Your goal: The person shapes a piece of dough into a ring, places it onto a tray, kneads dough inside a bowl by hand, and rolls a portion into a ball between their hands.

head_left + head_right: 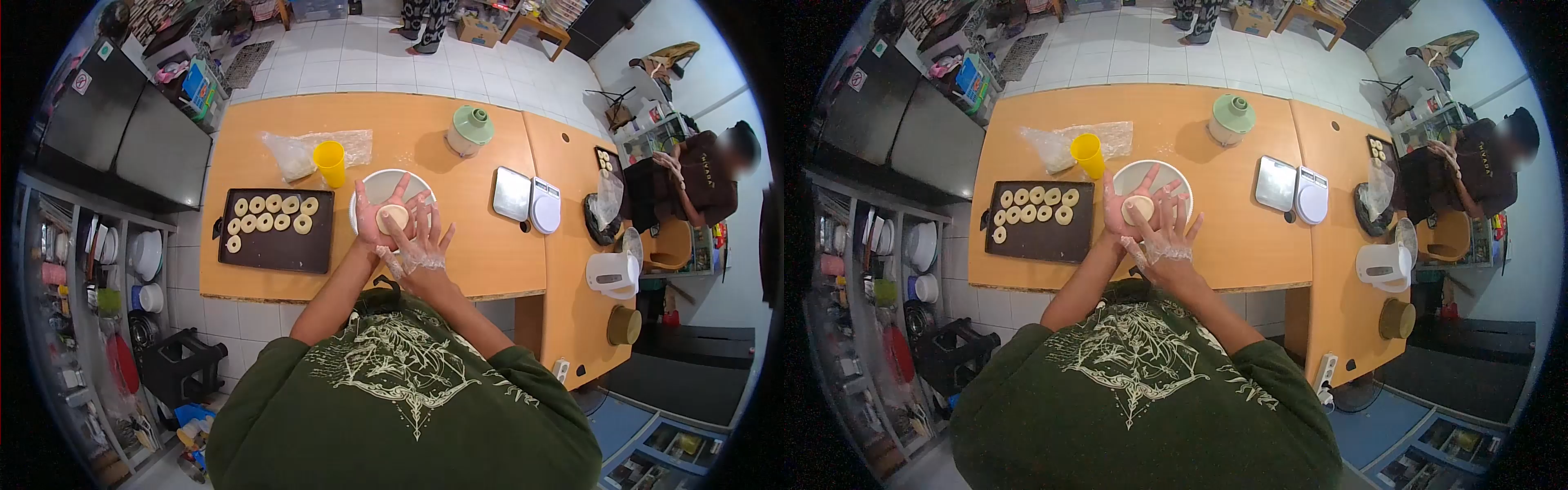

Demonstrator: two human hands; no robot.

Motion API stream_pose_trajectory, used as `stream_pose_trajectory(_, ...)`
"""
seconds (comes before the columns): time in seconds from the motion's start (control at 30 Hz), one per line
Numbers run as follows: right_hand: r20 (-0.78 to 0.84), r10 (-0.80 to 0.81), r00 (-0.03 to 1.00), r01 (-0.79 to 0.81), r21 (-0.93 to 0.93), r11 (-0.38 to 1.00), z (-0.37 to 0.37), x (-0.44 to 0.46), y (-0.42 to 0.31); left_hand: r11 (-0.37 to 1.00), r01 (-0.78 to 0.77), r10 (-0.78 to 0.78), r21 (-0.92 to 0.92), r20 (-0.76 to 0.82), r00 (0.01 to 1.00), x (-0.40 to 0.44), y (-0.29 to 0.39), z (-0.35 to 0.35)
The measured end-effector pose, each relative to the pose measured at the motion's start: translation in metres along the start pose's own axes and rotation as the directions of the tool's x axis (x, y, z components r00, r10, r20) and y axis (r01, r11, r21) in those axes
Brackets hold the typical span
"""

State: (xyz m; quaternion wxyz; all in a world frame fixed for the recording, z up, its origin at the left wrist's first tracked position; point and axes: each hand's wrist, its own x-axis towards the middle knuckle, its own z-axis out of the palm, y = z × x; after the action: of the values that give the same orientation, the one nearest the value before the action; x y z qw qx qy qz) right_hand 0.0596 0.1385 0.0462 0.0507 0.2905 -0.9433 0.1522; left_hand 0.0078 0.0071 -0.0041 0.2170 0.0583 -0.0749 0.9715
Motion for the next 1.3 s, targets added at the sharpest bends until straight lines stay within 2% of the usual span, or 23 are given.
stream_pose_trajectory(0.2, 0.041, -0.023, 0.999, 0.024, -0.022, 0.999, -0.003, 0.006, 0.000, 0.998, -0.045, 0.042, -0.049, -0.071, 0.997, -0.004, 0.003, -0.008)
stream_pose_trajectory(0.3, 0.008, -0.059, 0.998, 0.059, 0.015, 0.998, -0.010, 0.006, -0.002, 0.998, -0.066, 0.066, 0.001, -0.088, 0.994, -0.002, 0.002, -0.001)
stream_pose_trajectory(0.37, 0.025, -0.064, 0.998, 0.064, 0.013, 0.998, -0.010, 0.004, -0.002, 0.996, -0.058, 0.061, 0.060, -0.035, 0.998, -0.001, 0.000, 0.003)
stream_pose_trajectory(0.6, 0.059, -0.071, 0.996, 0.069, 0.033, 0.997, -0.016, -0.002, 0.002, 0.999, -0.041, 0.041, 0.007, -0.085, 0.996, -0.003, 0.002, 0.008)
stream_pose_trajectory(0.67, 0.069, -0.064, 0.996, 0.066, -0.019, 0.998, -0.012, -0.006, 0.006, 0.995, -0.051, 0.057, 0.090, -0.068, 0.996, -0.002, 0.000, 0.010)
stream_pose_trajectory(0.8, 0.048, -0.081, 0.996, 0.082, -0.020, 0.996, -0.009, -0.008, 0.008, 0.996, -0.036, 0.041, 0.077, -0.064, 0.997, -0.002, -0.002, 0.012)
stream_pose_trajectory(0.9, 0.076, -0.089, 0.993, 0.090, -0.006, 0.996, -0.017, -0.005, 0.008, 0.999, -0.047, 0.046, -0.005, -0.117, 0.992, -0.001, 0.001, 0.008)
stream_pose_trajectory(1.0, 0.098, -0.072, 0.993, 0.066, 0.059, 0.996, -0.021, -0.002, 0.010, 0.996, -0.027, 0.034, 0.082, -0.074, 0.997, -0.002, 0.002, 0.006)
stream_pose_trajectory(1.17, 0.166, -0.030, 0.986, 0.038, -0.045, 0.998, -0.006, -0.008, 0.018, 0.997, -0.032, 0.038, 0.070, -0.094, 0.995, 0.000, 0.000, 0.007)
stream_pose_trajectory(1.3, 0.121, -0.076, 0.990, 0.077, -0.005, 0.997, -0.017, -0.007, 0.017, 0.987, -0.028, 0.039, 0.156, -0.068, 0.997, -0.002, 0.001, 0.004)
